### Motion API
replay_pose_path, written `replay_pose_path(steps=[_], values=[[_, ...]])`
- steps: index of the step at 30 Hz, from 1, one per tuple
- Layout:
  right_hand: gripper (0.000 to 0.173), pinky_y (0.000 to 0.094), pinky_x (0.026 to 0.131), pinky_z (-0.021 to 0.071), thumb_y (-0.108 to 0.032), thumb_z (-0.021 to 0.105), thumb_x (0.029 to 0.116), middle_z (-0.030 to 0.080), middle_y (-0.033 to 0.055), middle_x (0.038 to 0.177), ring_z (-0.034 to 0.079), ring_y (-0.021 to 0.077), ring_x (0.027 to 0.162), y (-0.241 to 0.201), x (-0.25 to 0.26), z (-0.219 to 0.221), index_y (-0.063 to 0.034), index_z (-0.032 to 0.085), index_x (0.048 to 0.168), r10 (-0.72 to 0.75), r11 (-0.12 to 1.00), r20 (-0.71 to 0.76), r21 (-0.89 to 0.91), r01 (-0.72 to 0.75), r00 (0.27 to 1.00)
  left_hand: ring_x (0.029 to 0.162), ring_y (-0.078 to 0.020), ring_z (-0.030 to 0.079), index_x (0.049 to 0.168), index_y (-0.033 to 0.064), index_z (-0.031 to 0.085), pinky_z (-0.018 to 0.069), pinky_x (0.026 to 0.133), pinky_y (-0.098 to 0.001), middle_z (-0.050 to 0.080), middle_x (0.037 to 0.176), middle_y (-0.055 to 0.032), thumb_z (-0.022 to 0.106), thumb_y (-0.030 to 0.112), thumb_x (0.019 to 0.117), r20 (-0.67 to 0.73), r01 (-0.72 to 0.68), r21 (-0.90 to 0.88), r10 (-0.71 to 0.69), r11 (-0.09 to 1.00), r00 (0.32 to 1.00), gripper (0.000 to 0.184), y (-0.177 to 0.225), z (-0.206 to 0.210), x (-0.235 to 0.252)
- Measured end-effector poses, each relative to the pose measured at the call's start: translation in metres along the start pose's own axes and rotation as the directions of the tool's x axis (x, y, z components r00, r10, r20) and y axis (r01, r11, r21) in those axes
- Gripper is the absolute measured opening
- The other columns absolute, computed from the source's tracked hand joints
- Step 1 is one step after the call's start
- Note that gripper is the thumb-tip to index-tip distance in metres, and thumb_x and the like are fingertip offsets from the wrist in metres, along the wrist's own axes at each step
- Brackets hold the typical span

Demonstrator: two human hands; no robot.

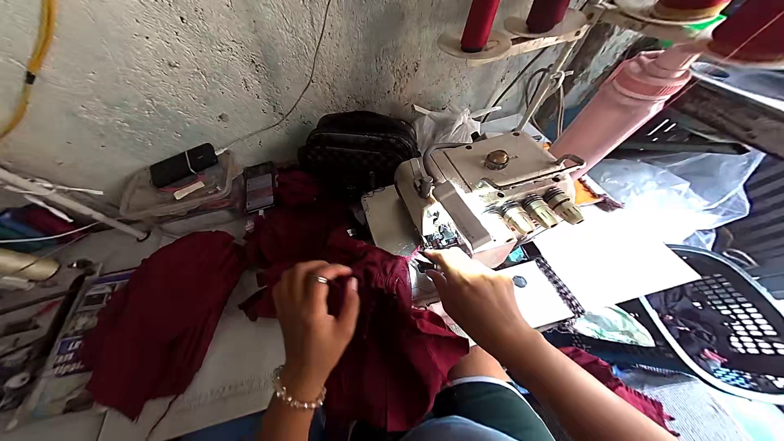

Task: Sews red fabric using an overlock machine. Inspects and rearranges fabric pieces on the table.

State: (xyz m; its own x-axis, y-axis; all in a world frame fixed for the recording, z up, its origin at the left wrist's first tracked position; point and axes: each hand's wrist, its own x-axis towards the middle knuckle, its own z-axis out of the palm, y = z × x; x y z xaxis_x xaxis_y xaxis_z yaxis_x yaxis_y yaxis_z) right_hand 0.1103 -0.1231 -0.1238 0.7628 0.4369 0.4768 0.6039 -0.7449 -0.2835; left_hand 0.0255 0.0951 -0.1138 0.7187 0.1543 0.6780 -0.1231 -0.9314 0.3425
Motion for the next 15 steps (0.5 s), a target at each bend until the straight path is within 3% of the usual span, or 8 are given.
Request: replay_pose_path(steps=[2, 4, 7, 9, 11, 13, 15], values=[[0.020, 0.0453, 0.048, 0.0527, -0.012, 0.066, 0.0936, 0.072, 0.0142, 0.084, 0.070, 0.0322, 0.064, -0.003, 0.003, 0.006, -0.0053, 0.075, 0.110, -0.014, 0.999, 0.000, -0.035, 0.014, 1.000, 0.100, -0.0269, 0.064, 0.103, 0.0179, 0.076, 0.0430, 0.086, -0.0496, 0.071, 0.106, -0.0067, 0.061, 0.046, 0.0928, 0.101, -0.027, 0.059, 0.021, 0.998, 0.995, 0.033, 0.015, 0.007, -0.005], [0.019, 0.0436, 0.049, 0.0532, -0.012, 0.065, 0.0934, 0.071, 0.0136, 0.082, 0.070, 0.0311, 0.064, -0.005, 0.008, 0.012, -0.0056, 0.076, 0.108, -0.027, 0.999, -0.016, -0.037, 0.026, 1.000, 0.102, -0.0288, 0.062, 0.108, 0.0199, 0.076, 0.0398, 0.087, -0.0517, 0.070, 0.109, -0.0065, 0.064, 0.053, 0.0874, 0.173, -0.046, 0.114, 0.026, 0.992, 0.985, 0.041, 0.021, 0.018, -0.008], [0.014, 0.0444, 0.049, 0.0536, -0.012, 0.062, 0.0958, 0.070, 0.0124, 0.079, 0.070, 0.0300, 0.063, -0.002, 0.011, 0.020, -0.0058, 0.074, 0.099, -0.034, 0.999, -0.041, 0.012, 0.034, 0.999, 0.104, -0.0277, 0.062, 0.100, 0.0224, 0.078, 0.0379, 0.089, -0.0530, 0.071, 0.108, -0.0029, 0.064, 0.048, 0.0862, 0.221, -0.060, 0.167, 0.022, 0.984, 0.975, 0.032, 0.018, 0.030, -0.007], [0.018, 0.0458, 0.051, 0.0542, -0.015, 0.061, 0.0974, 0.072, 0.0104, 0.083, 0.071, 0.0288, 0.064, 0.000, 0.008, 0.011, -0.0073, 0.074, 0.107, -0.005, 0.989, -0.032, 0.147, 0.009, 0.999, 0.103, -0.0245, 0.063, 0.094, 0.0236, 0.077, 0.0356, 0.091, -0.0531, 0.072, 0.105, 0.0004, 0.061, 0.041, 0.0870, 0.228, -0.064, 0.177, 0.023, 0.982, 0.973, 0.025, 0.014, 0.029, -0.001], [0.026, 0.0443, 0.048, 0.0501, -0.025, 0.061, 0.0974, 0.070, 0.0075, 0.079, 0.065, 0.0248, 0.058, 0.001, -0.001, 0.002, -0.0075, 0.072, 0.114, 0.025, 0.953, -0.015, 0.303, -0.019, 1.000, 0.103, -0.0244, 0.064, 0.097, 0.0222, 0.077, 0.0351, 0.092, -0.0551, 0.073, 0.107, 0.0008, 0.062, 0.047, 0.0859, 0.256, -0.079, 0.192, 0.028, 0.978, 0.966, 0.031, 0.010, 0.026, 0.002], [0.041, 0.0431, 0.045, 0.0466, -0.043, 0.067, 0.0924, 0.066, 0.0054, 0.071, 0.060, 0.0220, 0.053, -0.006, -0.015, 0.004, -0.0071, 0.072, 0.111, 0.025, 0.927, -0.003, 0.374, -0.022, 1.000, 0.104, -0.0258, 0.065, 0.104, 0.0199, 0.077, 0.0354, 0.094, -0.0587, 0.074, 0.110, 0.0001, 0.065, 0.055, 0.0838, 0.319, -0.091, 0.202, 0.022, 0.975, 0.947, 0.042, 0.009, 0.024, 0.002], [0.051, 0.0448, 0.045, 0.0488, -0.053, 0.074, 0.0830, 0.067, 0.0049, 0.069, 0.064, 0.0229, 0.054, -0.018, -0.029, 0.013, -0.0079, 0.072, 0.106, 0.011, 0.930, 0.030, 0.368, -0.021, 0.999, 0.104, -0.0244, 0.068, 0.101, 0.0192, 0.078, 0.0363, 0.097, -0.0598, 0.076, 0.107, 0.0014, 0.065, 0.045, 0.0875, 0.337, -0.078, 0.190, 0.010, 0.979, 0.941, 0.032, 0.006, 0.026, 0.002]])
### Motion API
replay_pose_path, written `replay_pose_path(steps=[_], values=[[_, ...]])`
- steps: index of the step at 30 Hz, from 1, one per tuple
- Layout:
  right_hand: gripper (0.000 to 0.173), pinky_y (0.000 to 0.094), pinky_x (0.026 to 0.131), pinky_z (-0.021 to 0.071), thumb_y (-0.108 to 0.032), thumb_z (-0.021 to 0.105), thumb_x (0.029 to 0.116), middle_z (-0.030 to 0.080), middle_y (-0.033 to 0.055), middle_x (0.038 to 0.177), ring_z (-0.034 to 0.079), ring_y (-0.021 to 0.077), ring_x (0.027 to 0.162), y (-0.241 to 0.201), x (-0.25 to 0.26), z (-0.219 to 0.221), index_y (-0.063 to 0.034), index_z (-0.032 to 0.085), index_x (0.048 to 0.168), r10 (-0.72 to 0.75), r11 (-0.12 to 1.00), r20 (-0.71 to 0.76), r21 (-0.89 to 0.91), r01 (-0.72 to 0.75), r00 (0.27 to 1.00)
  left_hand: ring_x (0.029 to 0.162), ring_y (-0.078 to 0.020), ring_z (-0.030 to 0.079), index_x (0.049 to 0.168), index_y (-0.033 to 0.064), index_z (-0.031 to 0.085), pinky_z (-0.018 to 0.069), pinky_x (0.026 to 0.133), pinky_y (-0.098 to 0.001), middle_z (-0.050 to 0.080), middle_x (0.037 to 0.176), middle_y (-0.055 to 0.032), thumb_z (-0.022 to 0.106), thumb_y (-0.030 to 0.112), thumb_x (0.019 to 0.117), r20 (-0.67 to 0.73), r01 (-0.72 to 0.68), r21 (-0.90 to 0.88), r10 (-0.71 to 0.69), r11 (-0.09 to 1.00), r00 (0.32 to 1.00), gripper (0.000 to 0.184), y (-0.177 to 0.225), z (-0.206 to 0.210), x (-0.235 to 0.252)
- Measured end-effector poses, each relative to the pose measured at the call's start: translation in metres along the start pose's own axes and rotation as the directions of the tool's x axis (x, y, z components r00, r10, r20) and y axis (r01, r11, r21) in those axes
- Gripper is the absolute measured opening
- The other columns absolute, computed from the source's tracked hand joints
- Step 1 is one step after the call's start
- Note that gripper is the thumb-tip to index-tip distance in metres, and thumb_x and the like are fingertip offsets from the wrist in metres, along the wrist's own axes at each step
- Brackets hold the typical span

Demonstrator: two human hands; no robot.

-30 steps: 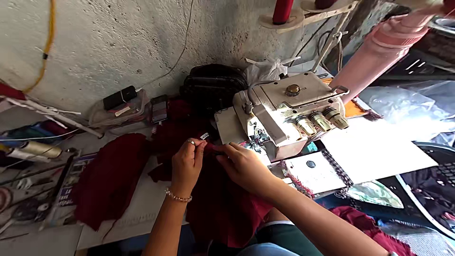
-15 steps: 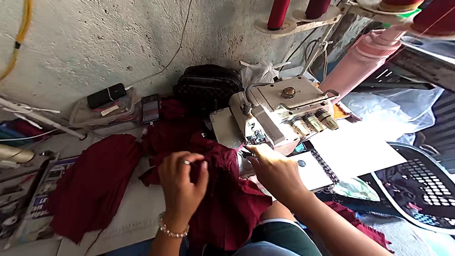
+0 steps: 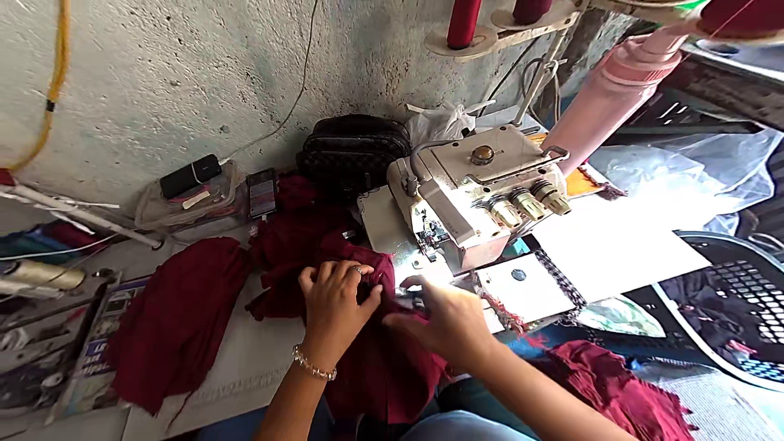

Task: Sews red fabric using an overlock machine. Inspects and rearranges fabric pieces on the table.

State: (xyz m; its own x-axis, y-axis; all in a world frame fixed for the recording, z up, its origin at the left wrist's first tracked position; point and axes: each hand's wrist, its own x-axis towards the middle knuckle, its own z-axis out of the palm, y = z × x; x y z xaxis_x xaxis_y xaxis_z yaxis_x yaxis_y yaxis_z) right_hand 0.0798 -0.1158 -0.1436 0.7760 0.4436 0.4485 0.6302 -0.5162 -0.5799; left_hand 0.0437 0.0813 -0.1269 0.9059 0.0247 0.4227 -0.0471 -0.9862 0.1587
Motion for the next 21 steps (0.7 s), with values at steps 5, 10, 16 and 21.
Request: replay_pose_path(steps=[5, 10, 16, 21], values=[[0.017, 0.0432, 0.044, 0.0496, -0.015, 0.073, 0.0769, 0.067, 0.0078, 0.070, 0.067, 0.0255, 0.056, 0.002, -0.010, 0.010, -0.0066, 0.071, 0.092, -0.076, 0.996, -0.043, -0.055, 0.074, 0.996, 0.102, -0.0162, 0.067, 0.100, 0.0116, 0.076, 0.0346, 0.099, -0.0592, 0.075, 0.098, -0.0001, 0.045, 0.024, 0.1015, 0.000, 0.140, -0.361, -0.150, 0.922, 0.989, 0.033, -0.018, -0.028, 0.006], [0.014, 0.0447, 0.053, 0.0541, -0.017, 0.072, 0.0849, 0.073, 0.0096, 0.089, 0.071, 0.0254, 0.069, 0.012, 0.003, -0.004, -0.0052, 0.072, 0.093, -0.031, 0.996, -0.067, 0.081, 0.036, 0.997, 0.093, -0.0133, 0.066, 0.104, 0.0056, 0.069, 0.0528, 0.087, -0.0398, 0.070, 0.097, -0.0031, 0.046, 0.031, 0.1062, -0.014, 0.043, -0.343, -0.051, 0.938, 0.999, 0.034, -0.023, -0.079, 0.019], [0.014, 0.0435, 0.050, 0.0484, -0.016, 0.067, 0.0864, 0.064, 0.0080, 0.066, 0.063, 0.0243, 0.057, 0.015, 0.005, -0.008, -0.0034, 0.069, 0.091, 0.040, 0.988, -0.069, 0.153, -0.029, 0.997, 0.114, -0.0481, 0.062, 0.117, 0.0000, 0.067, 0.0443, 0.089, -0.0683, 0.067, 0.120, -0.0241, 0.096, 0.034, 0.0534, 0.166, 0.037, 0.091, -0.052, 0.995, 0.985, 0.078, 0.005, -0.040, -0.026], [0.013, 0.0452, 0.054, 0.0524, -0.005, 0.064, 0.0837, 0.069, 0.0107, 0.082, 0.068, 0.0262, 0.067, 0.019, 0.000, -0.007, -0.0039, 0.071, 0.094, -0.095, 0.974, -0.011, 0.204, 0.095, 0.995, 0.107, -0.0349, 0.070, 0.100, 0.0053, 0.075, 0.0341, 0.102, -0.0718, 0.076, 0.105, -0.0115, 0.068, 0.018, 0.0829, 0.001, 0.105, -0.036, -0.105, 0.994, 0.995, 0.023, -0.031, -0.046, -0.034]])
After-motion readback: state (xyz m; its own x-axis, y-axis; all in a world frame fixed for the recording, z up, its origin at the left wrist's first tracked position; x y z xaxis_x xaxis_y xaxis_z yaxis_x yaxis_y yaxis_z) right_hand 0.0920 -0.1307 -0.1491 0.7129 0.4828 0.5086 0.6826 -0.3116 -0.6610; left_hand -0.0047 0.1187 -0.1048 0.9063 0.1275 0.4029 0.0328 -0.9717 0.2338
